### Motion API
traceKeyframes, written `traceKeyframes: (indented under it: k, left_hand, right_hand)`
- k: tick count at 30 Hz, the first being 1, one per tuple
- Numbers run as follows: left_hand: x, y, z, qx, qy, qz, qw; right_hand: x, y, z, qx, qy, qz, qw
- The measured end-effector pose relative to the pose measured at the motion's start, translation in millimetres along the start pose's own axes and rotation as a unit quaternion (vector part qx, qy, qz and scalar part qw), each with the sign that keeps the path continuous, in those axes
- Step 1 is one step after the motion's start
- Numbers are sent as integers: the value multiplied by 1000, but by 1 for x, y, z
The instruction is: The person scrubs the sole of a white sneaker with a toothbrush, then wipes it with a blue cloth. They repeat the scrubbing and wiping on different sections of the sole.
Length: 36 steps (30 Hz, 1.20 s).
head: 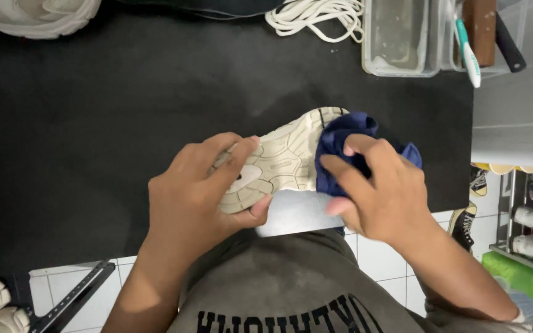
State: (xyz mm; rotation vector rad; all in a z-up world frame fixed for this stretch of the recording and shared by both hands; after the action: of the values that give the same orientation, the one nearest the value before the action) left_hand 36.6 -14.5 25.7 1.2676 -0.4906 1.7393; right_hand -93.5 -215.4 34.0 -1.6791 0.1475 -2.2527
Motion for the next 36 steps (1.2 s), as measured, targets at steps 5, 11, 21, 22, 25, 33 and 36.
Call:
traceKeyframes:
  k: [5, 11, 21, 22, 25, 33, 36]
  left_hand:
    - [-1, 1, 0, 10, -6, 3, 1000]
    - [0, 0, 3, 4, -5, 4, 1000]
    - [-1, -3, 3, 9, 2, -21, 1000]
    - [-1, -1, 1, 7, 2, -23, 1000]
    - [-2, -2, 2, 14, -2, -3, 1000]
    - [-3, -4, 0, 18, -10, -16, 1000]
    - [-2, -2, 1, 24, 0, -18, 1000]
  right_hand:
    - [5, -3, 0, 1, -17, 23, 1000]
    - [11, -27, 21, 15, 29, 37, 999]
    - [22, -22, -1, -90, -127, 32, 987]
    - [23, -22, -1, -93, -127, 31, 987]
    - [28, -27, 8, -44, -99, 1, 994]
    - [31, -33, 23, 98, -221, -112, 964]
    - [32, -36, 29, 161, -221, -160, 948]
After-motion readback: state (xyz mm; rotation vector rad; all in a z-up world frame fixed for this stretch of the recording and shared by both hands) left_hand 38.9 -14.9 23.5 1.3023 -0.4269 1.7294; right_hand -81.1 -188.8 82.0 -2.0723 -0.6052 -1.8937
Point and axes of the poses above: each hand's wrist, its own z-axis towards the middle knuckle, its own x-axis out of the back of the hand, y = z × x, the point moved 4 cm from there along z, towards the middle knuckle, and after that the axes turned 13 degrees about z, right-handed, at the moved point
